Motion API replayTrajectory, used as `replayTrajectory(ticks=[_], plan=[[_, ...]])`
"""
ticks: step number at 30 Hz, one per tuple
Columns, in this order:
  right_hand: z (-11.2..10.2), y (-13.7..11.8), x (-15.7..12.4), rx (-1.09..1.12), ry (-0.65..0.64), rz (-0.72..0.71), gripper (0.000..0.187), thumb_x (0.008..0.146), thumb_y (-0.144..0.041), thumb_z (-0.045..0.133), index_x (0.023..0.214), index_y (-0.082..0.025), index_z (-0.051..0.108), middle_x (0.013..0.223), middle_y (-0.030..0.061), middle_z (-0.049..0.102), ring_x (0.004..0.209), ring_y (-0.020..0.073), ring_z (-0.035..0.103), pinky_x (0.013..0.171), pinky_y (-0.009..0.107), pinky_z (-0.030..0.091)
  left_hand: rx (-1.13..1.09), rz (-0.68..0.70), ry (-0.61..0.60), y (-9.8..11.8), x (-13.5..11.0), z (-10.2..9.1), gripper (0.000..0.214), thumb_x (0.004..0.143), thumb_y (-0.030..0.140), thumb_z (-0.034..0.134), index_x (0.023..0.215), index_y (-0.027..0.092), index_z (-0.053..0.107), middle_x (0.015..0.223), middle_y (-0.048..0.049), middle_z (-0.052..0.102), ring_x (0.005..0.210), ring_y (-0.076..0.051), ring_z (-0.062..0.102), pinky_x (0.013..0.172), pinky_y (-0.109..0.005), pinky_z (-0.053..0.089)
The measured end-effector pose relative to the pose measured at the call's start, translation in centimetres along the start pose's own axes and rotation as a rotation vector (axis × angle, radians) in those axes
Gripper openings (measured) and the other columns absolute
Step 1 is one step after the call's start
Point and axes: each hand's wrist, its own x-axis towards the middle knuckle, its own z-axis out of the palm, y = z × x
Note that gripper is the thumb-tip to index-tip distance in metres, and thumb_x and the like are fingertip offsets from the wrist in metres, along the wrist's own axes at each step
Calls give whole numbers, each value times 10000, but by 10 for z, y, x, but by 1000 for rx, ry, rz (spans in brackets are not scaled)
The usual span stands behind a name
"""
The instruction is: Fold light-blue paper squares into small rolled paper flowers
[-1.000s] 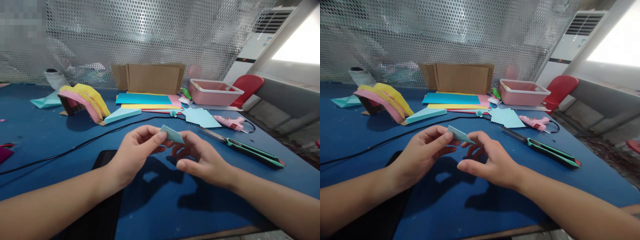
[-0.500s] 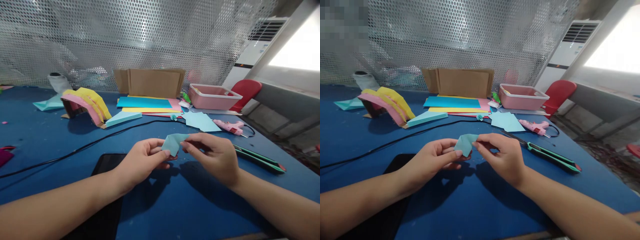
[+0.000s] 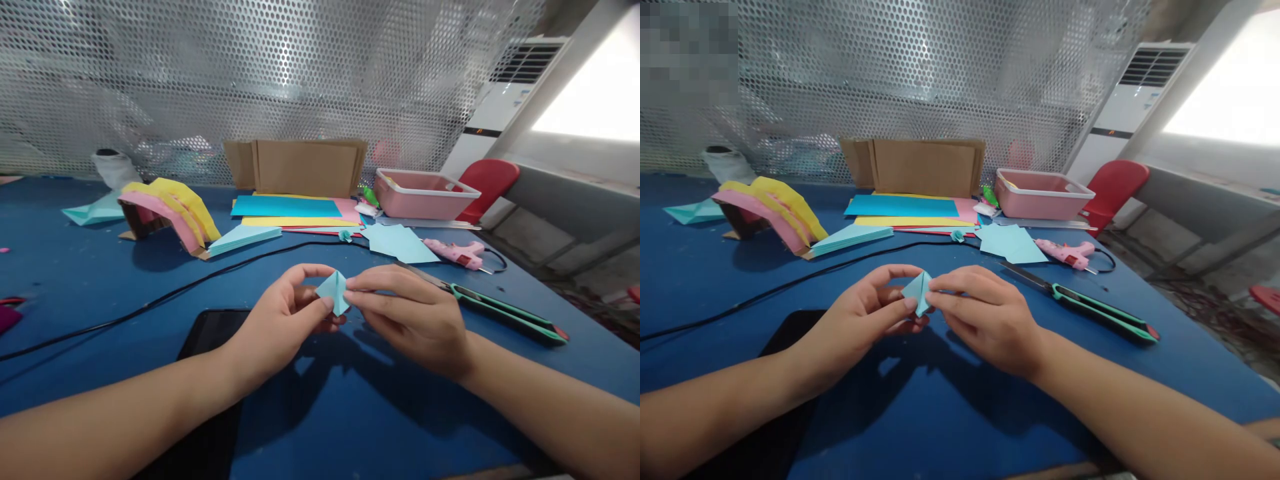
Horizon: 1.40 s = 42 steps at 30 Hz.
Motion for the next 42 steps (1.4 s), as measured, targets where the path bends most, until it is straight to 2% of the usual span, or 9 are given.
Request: replayTrajectory(ticks=[9,13,16,19,21,23,27,32,42], plan=[[-3,2,1,-11,-35,-53,252,826,-39,560,964,-207,686,922,93,706,862,188,675,776,336,581,14,1,-25,-1,0,0,410,766,255,729,1151,182,607,695,35,655,669,-111,632,723,-265,505],[-5,1,0,37,-39,15,299,792,-38,517,962,-211,692,1044,107,653,931,198,661,782,339,582,54,30,-58,-2,1,-2,451,757,215,733,1192,198,613,657,36,647,672,-121,621,712,-266,484],[-6,-1,0,183,-21,162,286,805,-65,524,979,-214,695,1100,112,610,995,211,635,800,345,575,60,34,-42,-2,1,-1,445,742,202,737,1175,208,637,634,45,631,666,-123,613,727,-275,482],[-6,-1,1,418,33,466,179,870,-159,530,984,-215,658,966,71,633,877,184,643,744,314,568,68,30,-34,0,0,-1,438,735,188,732,1164,218,650,625,50,623,657,-121,609,727,-273,478],[-6,0,2,553,-10,653,130,914,-245,518,897,-198,637,806,32,639,739,152,626,678,274,548,79,34,-42,0,0,-1,438,742,182,723,1171,229,649,630,52,623,666,-118,606,731,-268,470],[-6,1,3,597,-116,748,225,925,-318,527,777,-180,624,689,13,622,656,133,590,635,249,514,83,36,-54,-1,0,-2,442,749,175,716,1181,238,646,635,57,618,673,-111,597,734,-263,460],[-5,1,5,612,-236,773,312,864,-422,618,683,-169,600,612,0,600,567,114,536,542,226,456,121,23,-64,-2,1,-4,446,749,163,707,1184,244,653,636,63,582,653,-101,562,682,-250,423],[-5,-1,6,593,-262,770,315,872,-420,602,681,-169,604,598,9,619,555,114,559,542,222,478,175,30,-64,-2,0,-5,448,753,178,707,1191,250,647,644,63,561,636,-99,536,638,-248,392],[-6,0,3,602,-320,815,296,861,-396,592,669,-172,577,605,13,630,564,117,562,550,220,458,202,87,-73,-4,2,-5,394,772,252,719,1160,222,661,616,61,557,636,-96,549,660,-239,437]])
